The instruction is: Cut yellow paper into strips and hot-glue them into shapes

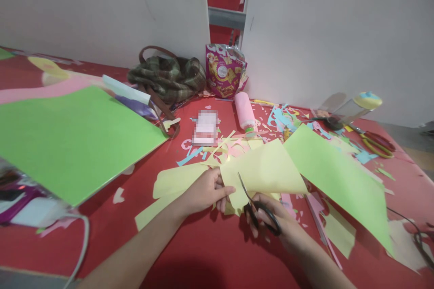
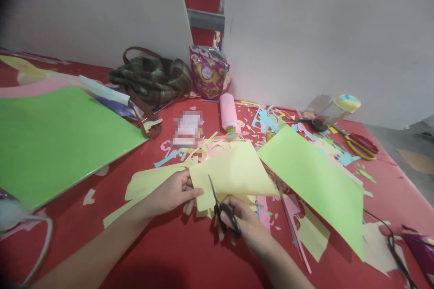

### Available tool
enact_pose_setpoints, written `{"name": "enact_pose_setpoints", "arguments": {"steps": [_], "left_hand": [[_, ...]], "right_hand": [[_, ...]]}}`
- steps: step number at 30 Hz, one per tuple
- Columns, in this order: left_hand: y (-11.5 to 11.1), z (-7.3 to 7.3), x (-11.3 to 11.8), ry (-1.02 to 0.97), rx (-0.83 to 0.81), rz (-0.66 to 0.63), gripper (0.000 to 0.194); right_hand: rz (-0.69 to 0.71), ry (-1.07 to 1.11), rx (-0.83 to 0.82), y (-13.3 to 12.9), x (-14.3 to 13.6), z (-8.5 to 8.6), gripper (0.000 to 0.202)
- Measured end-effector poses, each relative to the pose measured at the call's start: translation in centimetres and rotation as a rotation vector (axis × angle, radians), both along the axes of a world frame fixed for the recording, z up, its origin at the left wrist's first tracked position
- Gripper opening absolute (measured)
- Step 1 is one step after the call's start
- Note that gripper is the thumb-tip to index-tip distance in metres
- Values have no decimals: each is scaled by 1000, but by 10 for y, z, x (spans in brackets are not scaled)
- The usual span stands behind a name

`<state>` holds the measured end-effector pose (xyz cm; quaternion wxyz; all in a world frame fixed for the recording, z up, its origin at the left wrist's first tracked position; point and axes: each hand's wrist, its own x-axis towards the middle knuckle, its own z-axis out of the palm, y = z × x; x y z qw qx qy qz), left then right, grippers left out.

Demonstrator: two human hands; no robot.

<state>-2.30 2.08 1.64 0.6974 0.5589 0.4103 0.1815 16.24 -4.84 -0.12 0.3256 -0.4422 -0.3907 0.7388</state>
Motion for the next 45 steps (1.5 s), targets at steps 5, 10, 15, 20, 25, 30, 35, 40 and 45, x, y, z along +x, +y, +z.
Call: {"name": "enact_pose_setpoints", "arguments": {"steps": [5,10,15,20,25,30,35,40,45], "left_hand": [[0,0,1,-1,7,0,20],[0,-2,1,-6,20,0,20],[0,-4,1,0,30,-2,19],[0,-3,0,12,41,-3,19],[0,-4,0,19,36,20,22],[1,-5,0,18,38,3,23],[2,-3,0,28,36,-2,22],[1,-5,0,32,39,11,24],[1,-5,1,22,32,7,26]], "right_hand": [[5,-2,19,0,0,-2,29],[0,-14,26,0,-2,-2,31],[-7,-39,51,2,-3,3,35],[-10,-50,47,3,-5,5,35],[-53,-61,50,4,-7,4,38],[-69,-85,51,3,-8,2,36],[-99,-94,36,2,-8,1,32],[-106,-78,28,2,-7,-2,34],[-121,-2,-14,2,-6,-3,36]]}}
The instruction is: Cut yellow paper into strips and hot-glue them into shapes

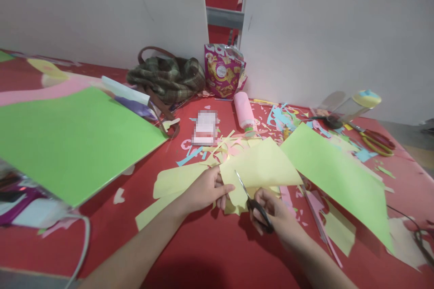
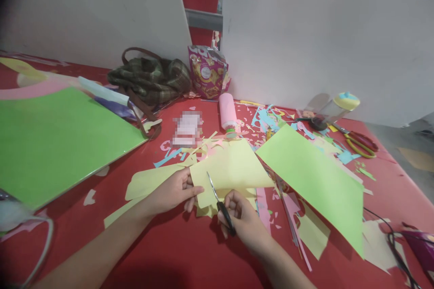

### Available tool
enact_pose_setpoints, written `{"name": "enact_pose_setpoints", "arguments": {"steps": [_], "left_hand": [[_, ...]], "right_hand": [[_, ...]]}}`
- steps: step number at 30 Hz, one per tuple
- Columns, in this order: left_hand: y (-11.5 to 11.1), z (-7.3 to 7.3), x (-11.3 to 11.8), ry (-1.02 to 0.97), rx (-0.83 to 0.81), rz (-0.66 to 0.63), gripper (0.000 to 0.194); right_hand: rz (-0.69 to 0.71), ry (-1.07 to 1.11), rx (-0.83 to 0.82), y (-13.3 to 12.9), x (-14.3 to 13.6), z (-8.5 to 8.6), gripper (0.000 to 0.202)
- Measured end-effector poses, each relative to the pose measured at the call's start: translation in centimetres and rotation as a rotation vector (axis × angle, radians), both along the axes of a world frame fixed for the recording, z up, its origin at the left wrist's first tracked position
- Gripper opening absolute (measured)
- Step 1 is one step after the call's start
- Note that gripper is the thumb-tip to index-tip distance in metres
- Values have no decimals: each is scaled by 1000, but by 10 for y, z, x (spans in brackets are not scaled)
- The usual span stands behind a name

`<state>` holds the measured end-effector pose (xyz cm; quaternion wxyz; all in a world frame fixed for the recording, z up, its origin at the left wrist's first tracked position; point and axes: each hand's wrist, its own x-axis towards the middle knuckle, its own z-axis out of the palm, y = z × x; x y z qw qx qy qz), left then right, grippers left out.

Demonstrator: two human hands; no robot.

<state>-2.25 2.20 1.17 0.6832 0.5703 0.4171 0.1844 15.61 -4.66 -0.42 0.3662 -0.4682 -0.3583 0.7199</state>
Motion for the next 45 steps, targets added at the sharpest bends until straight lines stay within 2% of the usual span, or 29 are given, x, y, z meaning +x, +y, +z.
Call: {"name": "enact_pose_setpoints", "arguments": {"steps": [7,17,21,26,38,45], "left_hand": [[-2,1,3,-42,-31,-34,20],[-5,-1,4,-43,-15,-97,28],[-7,-3,6,-41,-47,-115,29],[-9,-5,9,-58,-62,-133,22],[-9,-6,9,-52,-72,-121,23],[-9,-6,9,-42,-58,-113,22]], "right_hand": [[44,16,32,0,2,5,33],[73,17,31,-1,5,3,29],[68,16,34,0,6,-2,29],[56,25,39,0,5,-5,29],[14,-21,24,1,1,2,33],[-8,-16,23,0,1,1,34]]}}
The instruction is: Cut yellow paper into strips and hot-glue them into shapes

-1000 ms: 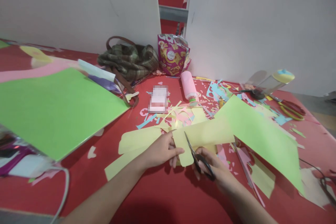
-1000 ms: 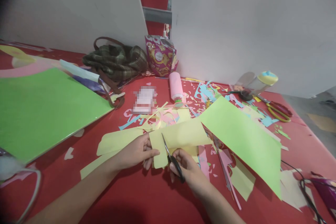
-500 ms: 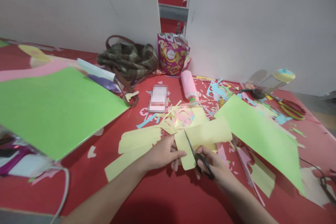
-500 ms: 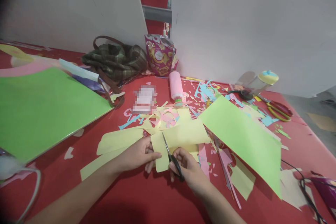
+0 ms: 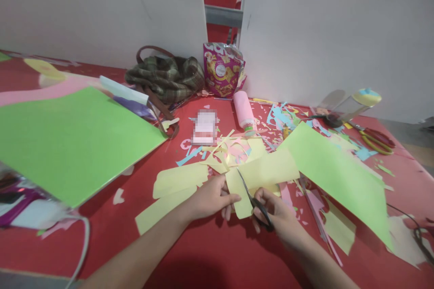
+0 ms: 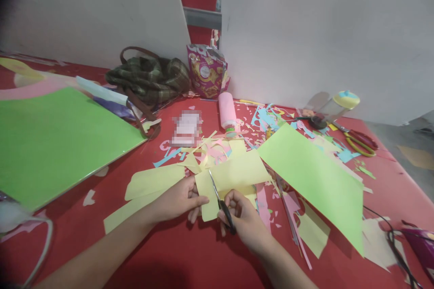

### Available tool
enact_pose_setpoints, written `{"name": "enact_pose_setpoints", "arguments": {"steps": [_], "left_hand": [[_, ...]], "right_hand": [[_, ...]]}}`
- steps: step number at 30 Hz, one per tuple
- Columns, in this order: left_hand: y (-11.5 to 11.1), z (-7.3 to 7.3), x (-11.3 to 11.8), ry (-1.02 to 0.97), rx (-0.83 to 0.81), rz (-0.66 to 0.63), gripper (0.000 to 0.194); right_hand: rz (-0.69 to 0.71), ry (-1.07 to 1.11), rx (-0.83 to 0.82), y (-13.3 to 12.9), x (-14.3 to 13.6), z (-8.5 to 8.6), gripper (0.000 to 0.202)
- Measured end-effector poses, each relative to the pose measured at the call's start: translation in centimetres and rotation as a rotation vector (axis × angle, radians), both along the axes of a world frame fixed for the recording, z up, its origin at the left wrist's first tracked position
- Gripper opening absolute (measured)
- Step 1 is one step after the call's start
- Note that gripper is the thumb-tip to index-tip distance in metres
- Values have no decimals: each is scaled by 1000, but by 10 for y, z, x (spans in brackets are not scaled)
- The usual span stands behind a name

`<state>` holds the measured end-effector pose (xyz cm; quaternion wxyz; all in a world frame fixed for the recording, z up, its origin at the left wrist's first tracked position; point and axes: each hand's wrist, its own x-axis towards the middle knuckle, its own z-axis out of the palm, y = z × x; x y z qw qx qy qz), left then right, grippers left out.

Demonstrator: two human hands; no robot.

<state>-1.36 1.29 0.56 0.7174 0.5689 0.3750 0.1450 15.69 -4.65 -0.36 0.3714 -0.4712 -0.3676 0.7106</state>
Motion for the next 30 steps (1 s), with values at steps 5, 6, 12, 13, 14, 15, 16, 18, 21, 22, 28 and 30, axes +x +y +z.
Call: {"name": "enact_pose_setpoints", "arguments": {"steps": [5,6,12,13,14,15,16,18,21,22,28,30], "left_hand": [[0,0,0,0,5,3,23],[0,-1,0,3,6,-4,23],[-1,-4,0,28,33,-38,19],[-1,-5,0,27,37,-43,18],[-1,-6,0,26,37,-48,17],[-2,-6,0,25,32,-53,16],[-2,-6,0,25,25,-59,15],[-2,-6,-1,28,12,-70,14],[-2,-5,0,33,3,-68,14],[-2,-4,0,34,2,-62,15],[-1,0,1,28,4,-32,18],[-1,1,1,37,13,-23,19]], "right_hand": [[-36,10,-21,0,-2,0,33],[-37,9,-22,0,-3,0,33],[-31,16,-21,1,-2,1,31],[-30,18,-23,0,-2,1,31],[-28,19,-25,0,-1,1,31],[-28,20,-26,0,-1,1,31],[-27,19,-28,0,-1,1,31],[-26,16,-33,0,-1,1,30],[-27,2,-34,0,-1,1,30],[-29,-3,-30,0,-1,0,30],[-36,-11,-13,0,0,-2,30],[-39,-26,-7,1,0,-2,31]]}}
